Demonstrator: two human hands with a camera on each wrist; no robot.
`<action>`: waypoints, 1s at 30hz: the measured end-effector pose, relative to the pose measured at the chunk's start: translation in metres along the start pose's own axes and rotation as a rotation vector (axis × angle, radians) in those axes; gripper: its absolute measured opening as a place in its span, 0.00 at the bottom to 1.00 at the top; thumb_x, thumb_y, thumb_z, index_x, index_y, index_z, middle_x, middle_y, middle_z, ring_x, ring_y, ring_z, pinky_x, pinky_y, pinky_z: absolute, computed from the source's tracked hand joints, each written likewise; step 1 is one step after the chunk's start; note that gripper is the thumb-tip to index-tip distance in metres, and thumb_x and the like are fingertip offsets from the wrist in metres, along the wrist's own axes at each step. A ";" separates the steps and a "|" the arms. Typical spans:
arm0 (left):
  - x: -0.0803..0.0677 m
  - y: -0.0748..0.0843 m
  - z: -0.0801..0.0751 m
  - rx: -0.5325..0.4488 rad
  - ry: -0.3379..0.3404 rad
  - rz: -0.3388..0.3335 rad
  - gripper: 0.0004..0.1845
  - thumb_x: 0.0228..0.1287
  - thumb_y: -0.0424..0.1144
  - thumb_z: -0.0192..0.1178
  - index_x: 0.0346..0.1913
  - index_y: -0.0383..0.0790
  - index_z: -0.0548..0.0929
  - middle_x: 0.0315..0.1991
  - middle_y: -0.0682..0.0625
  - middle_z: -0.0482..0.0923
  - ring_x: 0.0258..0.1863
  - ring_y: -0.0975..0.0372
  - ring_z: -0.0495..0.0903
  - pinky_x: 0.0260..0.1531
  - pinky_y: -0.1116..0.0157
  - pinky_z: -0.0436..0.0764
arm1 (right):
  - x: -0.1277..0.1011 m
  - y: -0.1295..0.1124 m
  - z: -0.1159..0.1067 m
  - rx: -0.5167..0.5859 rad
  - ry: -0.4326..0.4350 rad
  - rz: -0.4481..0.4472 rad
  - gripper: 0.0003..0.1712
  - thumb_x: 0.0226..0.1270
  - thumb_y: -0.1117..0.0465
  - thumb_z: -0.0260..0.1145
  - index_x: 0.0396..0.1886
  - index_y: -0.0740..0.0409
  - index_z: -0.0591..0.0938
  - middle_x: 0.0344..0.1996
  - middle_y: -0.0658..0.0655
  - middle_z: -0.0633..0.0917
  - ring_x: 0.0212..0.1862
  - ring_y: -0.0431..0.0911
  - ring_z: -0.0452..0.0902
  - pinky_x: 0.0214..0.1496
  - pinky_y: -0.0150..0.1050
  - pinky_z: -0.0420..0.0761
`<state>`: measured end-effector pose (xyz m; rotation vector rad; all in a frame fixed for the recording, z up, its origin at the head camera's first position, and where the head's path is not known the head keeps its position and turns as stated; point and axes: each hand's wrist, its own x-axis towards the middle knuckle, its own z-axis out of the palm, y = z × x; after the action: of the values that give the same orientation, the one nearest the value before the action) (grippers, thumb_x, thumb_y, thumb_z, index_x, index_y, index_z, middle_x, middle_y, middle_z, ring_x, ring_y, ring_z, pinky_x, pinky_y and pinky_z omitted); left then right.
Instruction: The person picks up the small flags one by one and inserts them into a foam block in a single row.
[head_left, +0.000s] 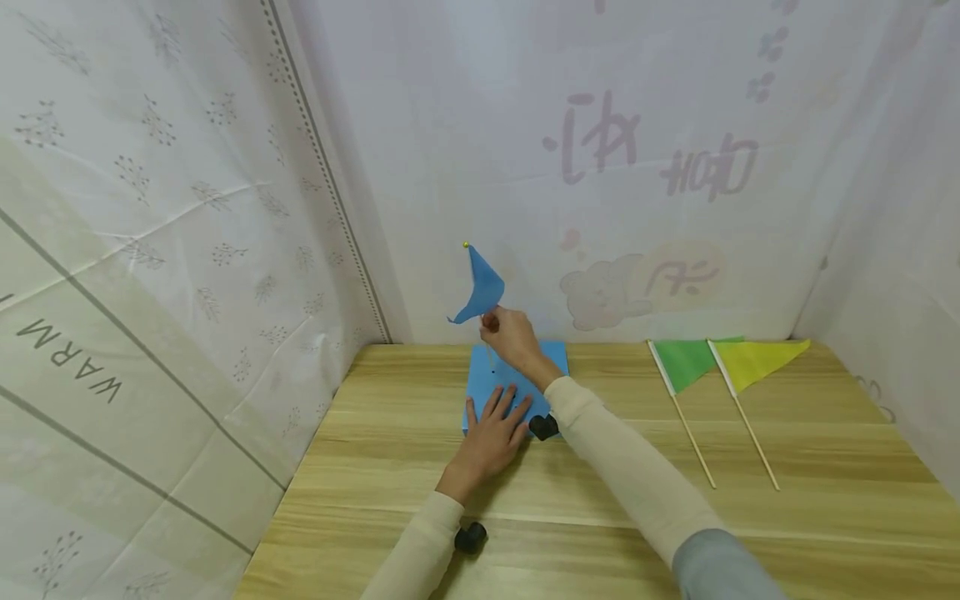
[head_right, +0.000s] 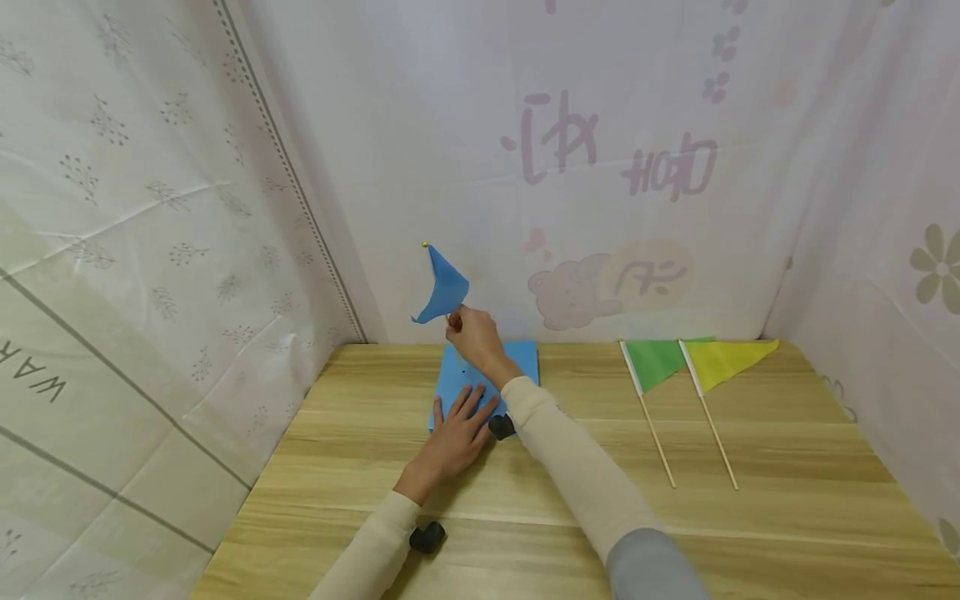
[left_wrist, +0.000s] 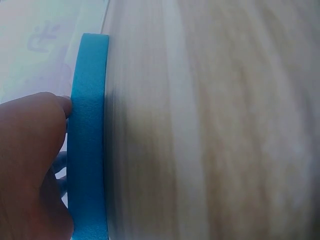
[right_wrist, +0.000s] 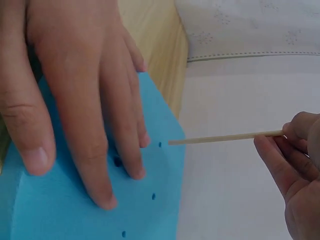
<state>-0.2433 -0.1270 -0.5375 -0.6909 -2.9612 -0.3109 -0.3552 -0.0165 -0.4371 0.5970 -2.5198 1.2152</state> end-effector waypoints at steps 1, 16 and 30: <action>0.000 0.000 0.000 0.004 -0.002 0.001 0.28 0.89 0.53 0.44 0.84 0.54 0.66 0.86 0.45 0.56 0.86 0.47 0.54 0.74 0.22 0.51 | -0.001 0.001 0.001 -0.004 0.002 -0.005 0.06 0.76 0.65 0.70 0.45 0.64 0.86 0.42 0.63 0.91 0.46 0.54 0.89 0.49 0.46 0.89; 0.000 0.000 -0.002 0.053 -0.017 -0.005 0.28 0.88 0.55 0.43 0.84 0.55 0.66 0.86 0.46 0.56 0.87 0.49 0.54 0.78 0.28 0.54 | -0.009 0.012 0.014 -0.015 -0.072 0.023 0.07 0.79 0.63 0.69 0.45 0.64 0.87 0.41 0.63 0.91 0.44 0.53 0.89 0.47 0.45 0.89; -0.001 0.001 -0.002 0.075 0.000 0.013 0.29 0.88 0.55 0.43 0.84 0.54 0.66 0.86 0.44 0.57 0.86 0.47 0.55 0.81 0.37 0.60 | -0.011 0.010 0.014 -0.028 -0.067 0.041 0.09 0.79 0.62 0.68 0.48 0.64 0.86 0.44 0.62 0.90 0.48 0.53 0.88 0.51 0.46 0.89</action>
<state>-0.2414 -0.1271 -0.5352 -0.7015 -2.9496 -0.1981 -0.3512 -0.0194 -0.4574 0.5922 -2.6118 1.1912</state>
